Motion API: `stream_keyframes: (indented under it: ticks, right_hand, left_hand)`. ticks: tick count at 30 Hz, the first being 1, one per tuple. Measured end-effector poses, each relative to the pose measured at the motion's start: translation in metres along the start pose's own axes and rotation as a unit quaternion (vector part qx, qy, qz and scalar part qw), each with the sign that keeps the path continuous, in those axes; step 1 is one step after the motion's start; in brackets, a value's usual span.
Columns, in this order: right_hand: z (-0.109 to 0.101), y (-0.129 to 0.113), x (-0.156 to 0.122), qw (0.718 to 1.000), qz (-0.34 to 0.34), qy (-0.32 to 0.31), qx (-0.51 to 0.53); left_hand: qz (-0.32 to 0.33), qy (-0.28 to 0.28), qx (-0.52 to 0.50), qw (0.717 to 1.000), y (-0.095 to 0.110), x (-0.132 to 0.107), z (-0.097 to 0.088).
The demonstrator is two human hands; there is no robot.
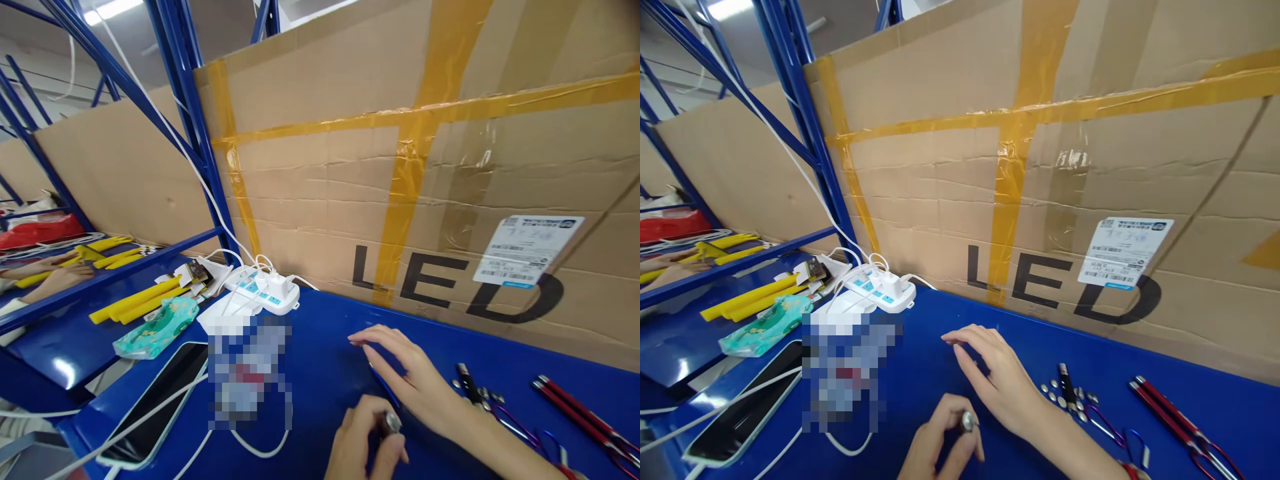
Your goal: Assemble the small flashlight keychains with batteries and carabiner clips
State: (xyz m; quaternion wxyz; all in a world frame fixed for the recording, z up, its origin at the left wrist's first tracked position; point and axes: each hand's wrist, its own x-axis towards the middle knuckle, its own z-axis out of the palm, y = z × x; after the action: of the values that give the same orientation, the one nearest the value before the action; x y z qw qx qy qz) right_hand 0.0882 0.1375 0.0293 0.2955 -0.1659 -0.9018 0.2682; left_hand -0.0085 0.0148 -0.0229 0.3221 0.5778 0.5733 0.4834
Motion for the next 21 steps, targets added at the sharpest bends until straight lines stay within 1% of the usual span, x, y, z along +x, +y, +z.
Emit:
stream_keyframes:
  ticks: [2,3,5,6,9,12,16,18,19,21]
  right_hand:
    - [-0.011,-0.001,-0.017,1.000,0.019,0.018,0.000]
    - [-0.016,-0.001,-0.025,1.000,0.020,0.021,-0.007]
    - [-0.022,0.001,-0.039,0.999,0.019,0.016,-0.035]
    - [-0.024,0.003,-0.045,0.999,0.019,0.011,-0.050]
    - [-0.026,0.010,-0.059,0.996,0.030,-0.014,-0.080]
    - [-0.025,0.015,-0.066,0.993,0.026,-0.051,-0.098]
    - [-0.024,0.016,-0.067,0.986,-0.007,-0.094,-0.136]
    - [-0.024,0.016,-0.065,0.982,-0.021,-0.113,-0.150]
    - [-0.024,0.016,-0.065,0.981,-0.023,-0.121,-0.152]
    - [-0.025,0.016,-0.064,0.980,-0.015,-0.133,-0.149]
  left_hand:
    - [0.020,0.019,0.038,0.999,0.004,0.004,-0.002]
    - [0.030,0.016,0.066,0.997,0.007,0.006,-0.003]
    - [0.045,-0.028,0.132,0.990,0.013,0.010,-0.008]
    - [0.038,-0.035,0.168,0.984,0.014,0.012,-0.010]
    - [0.047,-0.076,0.290,0.953,0.013,0.017,-0.012]
    - [0.078,-0.110,0.367,0.920,0.006,0.016,-0.010]
    - [0.129,-0.098,0.415,0.895,0.002,0.015,-0.011]
    - [0.128,-0.090,0.420,0.894,0.004,0.018,-0.014]
    - [0.112,-0.090,0.410,0.900,0.006,0.020,-0.016]
    - [0.070,-0.081,0.367,0.924,0.010,0.024,-0.018]
